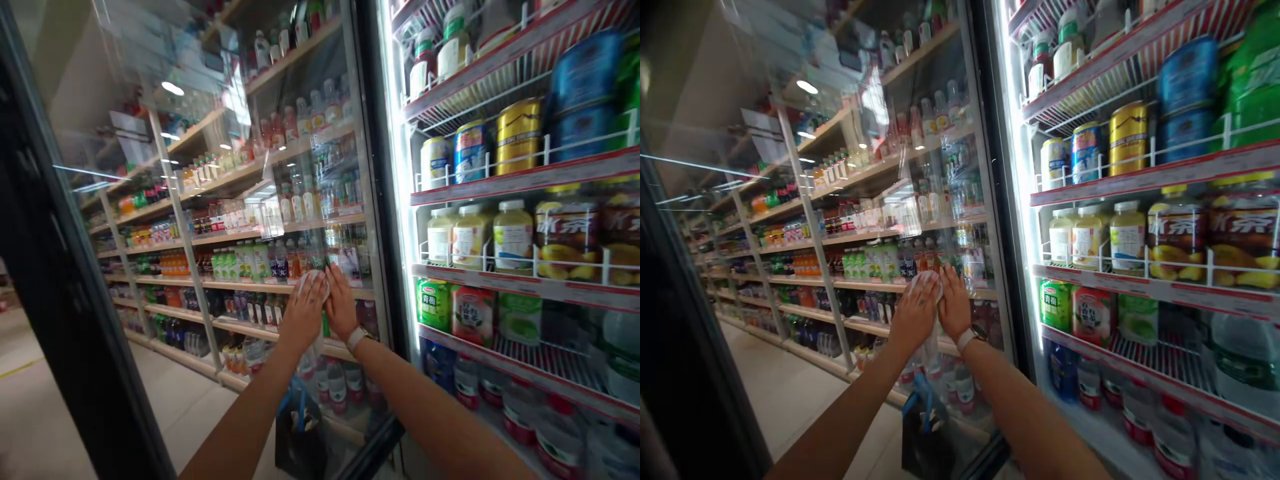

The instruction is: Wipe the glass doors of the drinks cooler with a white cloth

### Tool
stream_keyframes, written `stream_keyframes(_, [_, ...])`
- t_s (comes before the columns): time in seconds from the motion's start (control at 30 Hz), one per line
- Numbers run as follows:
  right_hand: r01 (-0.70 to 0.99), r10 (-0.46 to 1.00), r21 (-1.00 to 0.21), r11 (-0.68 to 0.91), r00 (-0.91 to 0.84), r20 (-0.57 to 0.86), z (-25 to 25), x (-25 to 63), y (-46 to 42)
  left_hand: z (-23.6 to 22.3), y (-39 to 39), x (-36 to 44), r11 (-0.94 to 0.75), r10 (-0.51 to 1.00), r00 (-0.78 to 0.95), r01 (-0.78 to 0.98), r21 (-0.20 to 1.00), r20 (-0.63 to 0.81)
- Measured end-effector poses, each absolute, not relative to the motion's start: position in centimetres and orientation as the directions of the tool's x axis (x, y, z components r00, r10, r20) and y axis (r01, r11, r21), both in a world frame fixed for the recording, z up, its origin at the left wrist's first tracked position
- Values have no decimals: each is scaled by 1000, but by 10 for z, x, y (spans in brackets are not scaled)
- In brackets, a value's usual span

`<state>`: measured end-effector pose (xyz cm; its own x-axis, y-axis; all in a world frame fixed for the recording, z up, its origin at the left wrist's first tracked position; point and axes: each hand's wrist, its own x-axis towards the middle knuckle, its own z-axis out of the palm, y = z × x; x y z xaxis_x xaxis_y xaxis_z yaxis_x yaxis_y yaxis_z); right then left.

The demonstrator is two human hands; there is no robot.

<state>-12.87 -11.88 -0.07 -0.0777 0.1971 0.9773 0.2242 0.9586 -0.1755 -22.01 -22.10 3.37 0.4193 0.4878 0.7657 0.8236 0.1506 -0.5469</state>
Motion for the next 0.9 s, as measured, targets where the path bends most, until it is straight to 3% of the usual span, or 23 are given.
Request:
stream_keyframes(0.17, [62, 235, -228, 972, -138, 962, -21, -96, -155, 40, -233, -210, -13, 477, 415, 885, -466, 775])
stream_keyframes(0.37, [-185, 322, -351, 918, -169, 931, -20, -103, -204, 53, -257, -209, -440, 370, 464, 851, -288, 805])
stream_keyframes(0.5, [-204, 412, -443, 873, -177, 894, -7, -118, -221, 61, -270, -203, -557, 301, 382, 814, -164, 874])
stream_keyframes(0.63, [-156, 423, -442, 883, -143, 895, -7, -122, -223, 59, -275, -190, -554, 267, 333, 821, -138, 904])
stream_keyframes(0.77, [-19, 396, -403, 915, -157, 905, -15, -127, -214, 55, -278, -184, -485, 257, 370, 849, -212, 893])
stream_keyframes(0.9, [179, 346, -318, 931, -154, 926, -9, -134, -199, 56, -287, -189, -161, 357, 411, 912, -378, 839])
